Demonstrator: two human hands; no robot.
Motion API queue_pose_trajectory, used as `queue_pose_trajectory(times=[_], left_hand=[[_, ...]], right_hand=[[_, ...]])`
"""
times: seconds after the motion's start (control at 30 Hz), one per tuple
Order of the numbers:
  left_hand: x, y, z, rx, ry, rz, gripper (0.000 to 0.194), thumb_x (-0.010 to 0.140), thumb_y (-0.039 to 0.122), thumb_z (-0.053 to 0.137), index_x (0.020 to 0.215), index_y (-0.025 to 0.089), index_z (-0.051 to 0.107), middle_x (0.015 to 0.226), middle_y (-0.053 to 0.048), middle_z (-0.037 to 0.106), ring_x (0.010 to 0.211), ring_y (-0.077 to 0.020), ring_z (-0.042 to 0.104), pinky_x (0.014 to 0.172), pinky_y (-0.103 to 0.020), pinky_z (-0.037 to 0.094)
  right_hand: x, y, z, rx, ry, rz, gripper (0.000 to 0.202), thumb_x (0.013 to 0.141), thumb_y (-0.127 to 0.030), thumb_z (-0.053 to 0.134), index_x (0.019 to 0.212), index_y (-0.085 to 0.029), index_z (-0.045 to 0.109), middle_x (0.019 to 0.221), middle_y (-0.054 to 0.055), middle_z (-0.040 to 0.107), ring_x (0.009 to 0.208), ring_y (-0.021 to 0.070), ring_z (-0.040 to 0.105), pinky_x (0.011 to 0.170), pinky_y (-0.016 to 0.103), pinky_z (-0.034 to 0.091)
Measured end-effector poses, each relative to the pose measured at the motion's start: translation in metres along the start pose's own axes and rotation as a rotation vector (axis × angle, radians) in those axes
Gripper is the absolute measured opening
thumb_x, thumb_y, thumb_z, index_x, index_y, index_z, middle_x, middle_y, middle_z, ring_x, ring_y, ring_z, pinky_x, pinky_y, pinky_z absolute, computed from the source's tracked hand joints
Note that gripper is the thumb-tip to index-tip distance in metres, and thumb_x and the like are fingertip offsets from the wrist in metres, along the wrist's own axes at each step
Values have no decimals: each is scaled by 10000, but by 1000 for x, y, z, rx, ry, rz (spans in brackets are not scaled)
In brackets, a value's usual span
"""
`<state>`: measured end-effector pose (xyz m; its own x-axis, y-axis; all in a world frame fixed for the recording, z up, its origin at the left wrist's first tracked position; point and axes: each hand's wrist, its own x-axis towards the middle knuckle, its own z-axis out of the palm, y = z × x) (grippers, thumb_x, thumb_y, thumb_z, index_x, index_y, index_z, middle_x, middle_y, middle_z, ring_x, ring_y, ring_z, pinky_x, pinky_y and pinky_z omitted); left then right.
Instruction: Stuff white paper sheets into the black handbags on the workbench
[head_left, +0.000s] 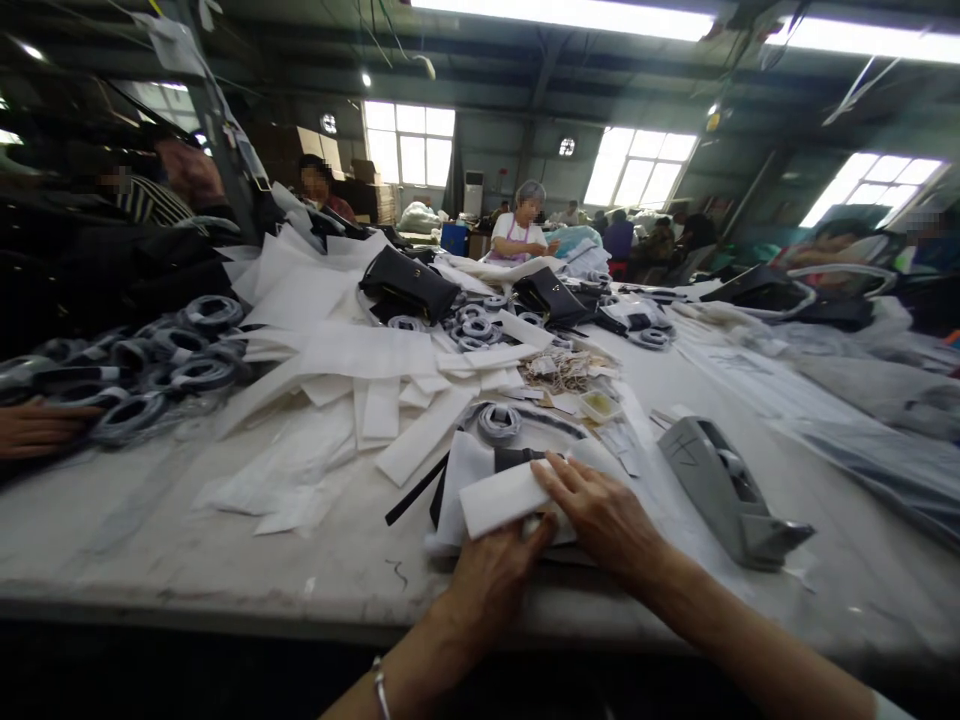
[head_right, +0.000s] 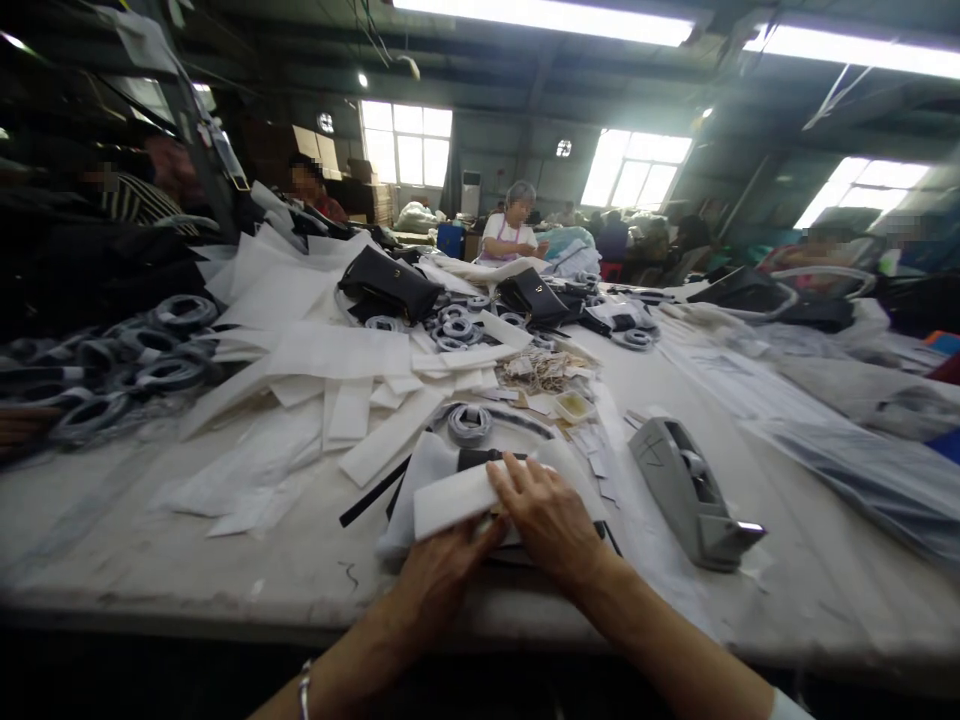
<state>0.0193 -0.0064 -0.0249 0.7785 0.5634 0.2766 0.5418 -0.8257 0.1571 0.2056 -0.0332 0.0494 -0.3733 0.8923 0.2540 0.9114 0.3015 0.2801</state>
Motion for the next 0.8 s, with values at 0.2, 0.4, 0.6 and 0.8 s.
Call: queue_pose_trajectory(times=[0.2,0.4,0.6,0.8], left_hand=[[2,0,-3,74,-30,4,587,942,108,502,1481,316,397,1417,-96,545,1189,-301,589,982,-494,511],[-3,0,3,104,57,33,412,989,213,517,1398,268,511,1189,-101,661,998,-264,647,866,-442,550],[-11,-9,17,61,390,160,355,1047,166,339,1318,128,565,1151,-131,673,1083,-231,630,968,-419,510],[-9,-9,12,64,362,150,344,1049,189,347,1313,155,565,1121,-112,685,977,-220,658,831,-372,563]], right_hand=[[11,-8,-6,-132,-62,98,387,880,-55,494,1233,-57,653,1175,238,696,1042,356,682,844,483,575],[-8,-22,39,57,0,-7,538,839,-10,478,1358,-121,566,1312,167,652,1157,299,653,948,450,553],[-11,-17,35,269,-128,50,615,825,22,419,1403,-151,541,1359,177,616,1204,330,627,966,534,537],[1,-19,26,320,-2,16,586,886,3,436,1433,-193,515,1453,141,541,1379,337,461,1133,634,338]])
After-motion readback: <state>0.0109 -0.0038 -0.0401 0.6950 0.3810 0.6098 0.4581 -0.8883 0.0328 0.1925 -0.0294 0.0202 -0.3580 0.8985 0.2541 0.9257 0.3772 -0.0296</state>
